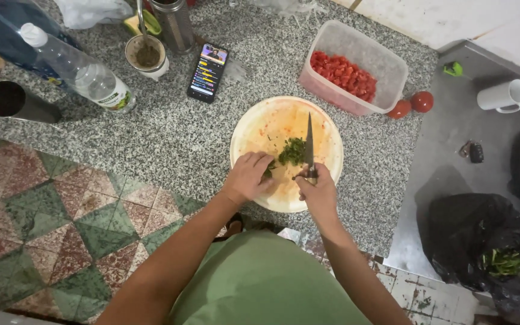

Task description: Chopping green herbs on a cutting board, mixing them with other ingredients in a bowl, and bagging them.

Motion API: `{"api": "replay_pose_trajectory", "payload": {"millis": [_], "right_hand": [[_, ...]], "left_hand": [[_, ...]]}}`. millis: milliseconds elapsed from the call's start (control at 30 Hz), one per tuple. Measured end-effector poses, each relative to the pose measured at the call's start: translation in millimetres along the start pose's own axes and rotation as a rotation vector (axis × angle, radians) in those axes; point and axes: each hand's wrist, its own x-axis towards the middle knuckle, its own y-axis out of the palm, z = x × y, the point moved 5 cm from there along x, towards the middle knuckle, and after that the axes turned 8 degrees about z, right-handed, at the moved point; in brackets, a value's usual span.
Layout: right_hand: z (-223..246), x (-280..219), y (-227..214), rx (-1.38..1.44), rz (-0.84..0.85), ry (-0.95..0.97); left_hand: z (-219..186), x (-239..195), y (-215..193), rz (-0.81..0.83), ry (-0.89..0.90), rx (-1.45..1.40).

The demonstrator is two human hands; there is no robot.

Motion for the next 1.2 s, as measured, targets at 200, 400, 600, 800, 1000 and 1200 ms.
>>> {"api": "replay_pose_trajectory", "payload": {"millis": [200,400,600,800,1000,1200], "right_hand": [[-18,-32,-22,-0.063,-0.031,0.054],[-32,-70,-39,0.051,-0.123,0.093],[-37,-89,-44,0.239,-0.120,0.003],[-10,-93,-35,0.260,-0.131,-0.008],[-29,-65,-19,0.365,-0.013,0.018],[-30,-60,-8,0.193,0.254,0.156]], "left_hand": [[-19,-13,-51,0.150,-0.074,-0.300],[-5,-25,-66,0.042,-0.122,-0.370],[0,-7,-55,-0.039,-0.031,-0.232],[-25,1,-54,0.037,-0.008,-0.413],[-107,-5,-54,0.011,0.351,-0.534],[-124,-10,-103,0.328,0.153,-0.392]]}}
